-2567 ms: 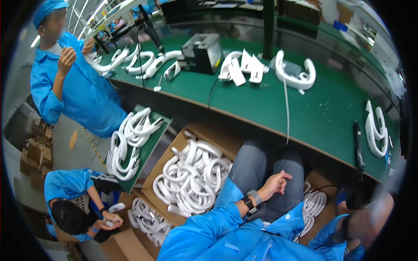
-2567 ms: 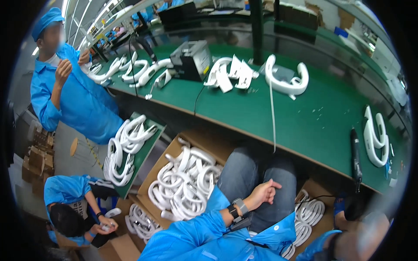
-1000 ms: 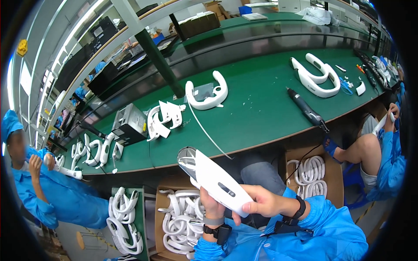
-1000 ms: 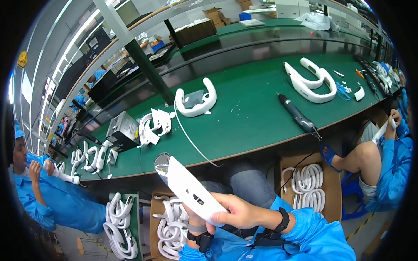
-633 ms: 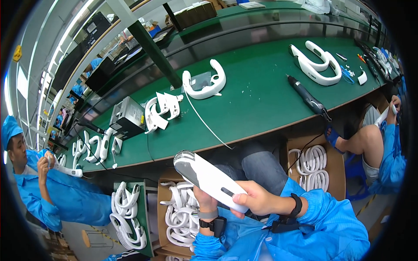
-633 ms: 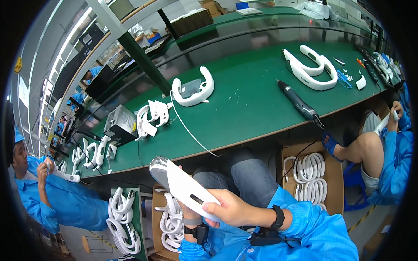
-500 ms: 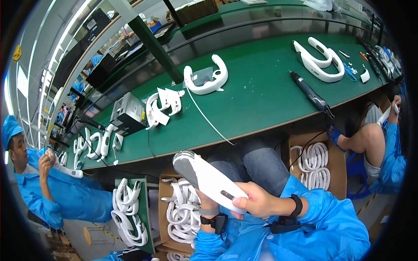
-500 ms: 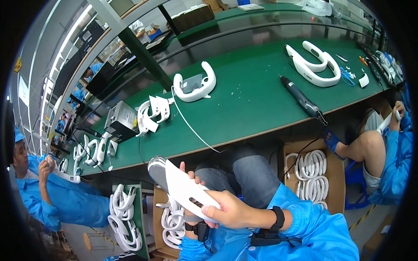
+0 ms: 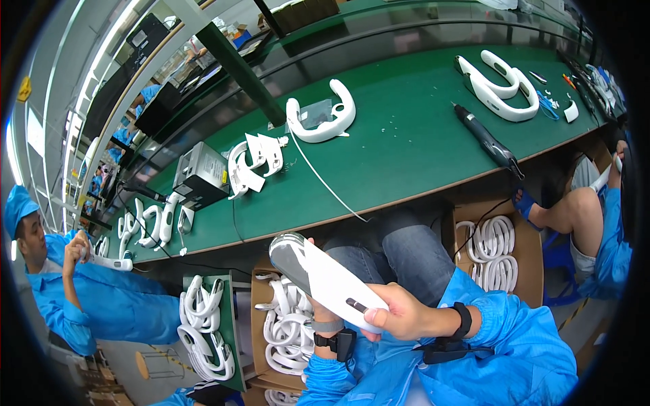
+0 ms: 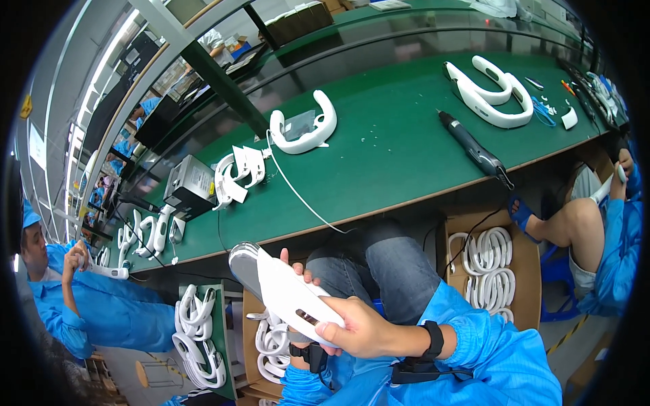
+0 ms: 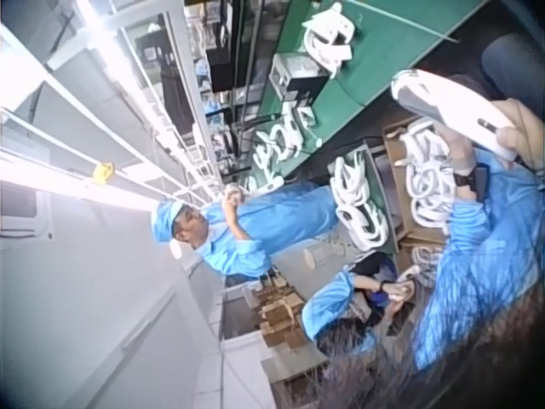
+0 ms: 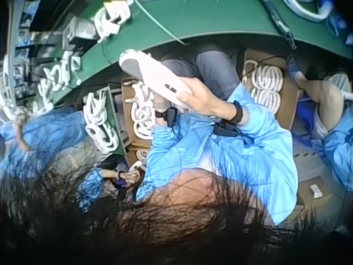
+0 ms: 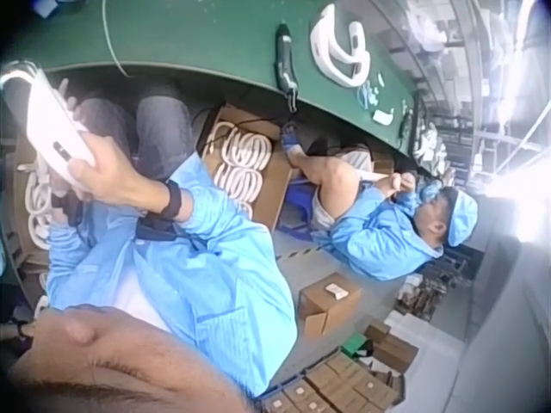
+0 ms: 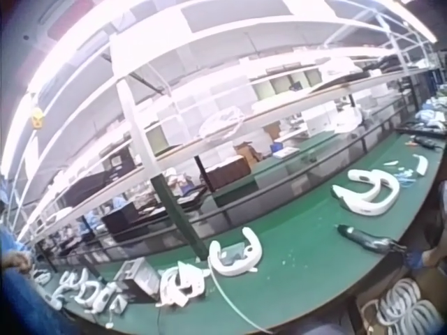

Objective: Assembling plastic shells, electronic circuit boards, and internal components of neck massagers.

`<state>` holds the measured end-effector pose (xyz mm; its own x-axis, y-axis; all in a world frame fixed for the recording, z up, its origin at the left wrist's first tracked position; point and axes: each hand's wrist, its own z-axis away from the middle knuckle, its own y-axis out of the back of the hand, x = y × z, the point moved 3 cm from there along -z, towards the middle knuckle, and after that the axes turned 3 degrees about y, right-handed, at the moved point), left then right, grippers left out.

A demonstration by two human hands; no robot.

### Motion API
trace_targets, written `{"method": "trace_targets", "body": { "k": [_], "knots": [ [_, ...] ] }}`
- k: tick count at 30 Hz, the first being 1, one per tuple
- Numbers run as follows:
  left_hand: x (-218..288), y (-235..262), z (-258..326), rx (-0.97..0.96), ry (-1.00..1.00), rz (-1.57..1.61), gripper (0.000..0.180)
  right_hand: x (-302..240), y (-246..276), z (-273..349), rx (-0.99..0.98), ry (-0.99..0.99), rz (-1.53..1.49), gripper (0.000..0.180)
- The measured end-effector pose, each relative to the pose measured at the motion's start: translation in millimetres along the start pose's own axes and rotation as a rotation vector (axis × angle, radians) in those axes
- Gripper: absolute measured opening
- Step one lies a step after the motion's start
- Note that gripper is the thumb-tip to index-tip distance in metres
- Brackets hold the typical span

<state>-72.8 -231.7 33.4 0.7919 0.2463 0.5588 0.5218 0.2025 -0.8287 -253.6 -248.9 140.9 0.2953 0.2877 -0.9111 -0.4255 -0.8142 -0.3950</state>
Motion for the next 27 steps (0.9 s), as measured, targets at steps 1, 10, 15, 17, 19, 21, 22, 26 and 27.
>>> {"method": "trace_targets", "body": {
  "k": [1,10,15,17,19,21,22,26,27],
  "knots": [
    [-1,1,0,0.016,0.005,-0.009,0.072,0,0,0,0.004,0.0,-0.002,0.04],
    [2,-1,5,0.154,0.009,-0.086,0.07,-1,2,-2,0.006,-0.006,-0.007,0.039],
    [-1,-2,7,0.23,0.019,-0.129,0.068,0,6,-2,0.017,-0.025,-0.064,0.04],
    [0,-2,9,0.26,0.017,-0.146,0.068,1,7,-2,0.009,-0.03,-0.073,0.04],
    [1,-1,10,0.29,0.01,-0.163,0.067,4,9,-3,-0.004,-0.035,-0.08,0.041],
    [-2,0,11,0.286,-0.009,-0.117,0.064,0,12,-5,-0.069,0.322,0.165,0.044],
    [-6,0,12,0.283,-0.02,-0.072,0.062,5,18,-5,-0.085,0.324,0.167,0.044],
    [-29,-20,12,0.005,0.08,0.17,0.041,30,40,3,-0.111,0.403,0.381,0.054],
    [-21,-53,16,0.322,0.014,-0.138,0.045,33,41,3,-0.073,0.358,0.305,0.05]
  ]
}}
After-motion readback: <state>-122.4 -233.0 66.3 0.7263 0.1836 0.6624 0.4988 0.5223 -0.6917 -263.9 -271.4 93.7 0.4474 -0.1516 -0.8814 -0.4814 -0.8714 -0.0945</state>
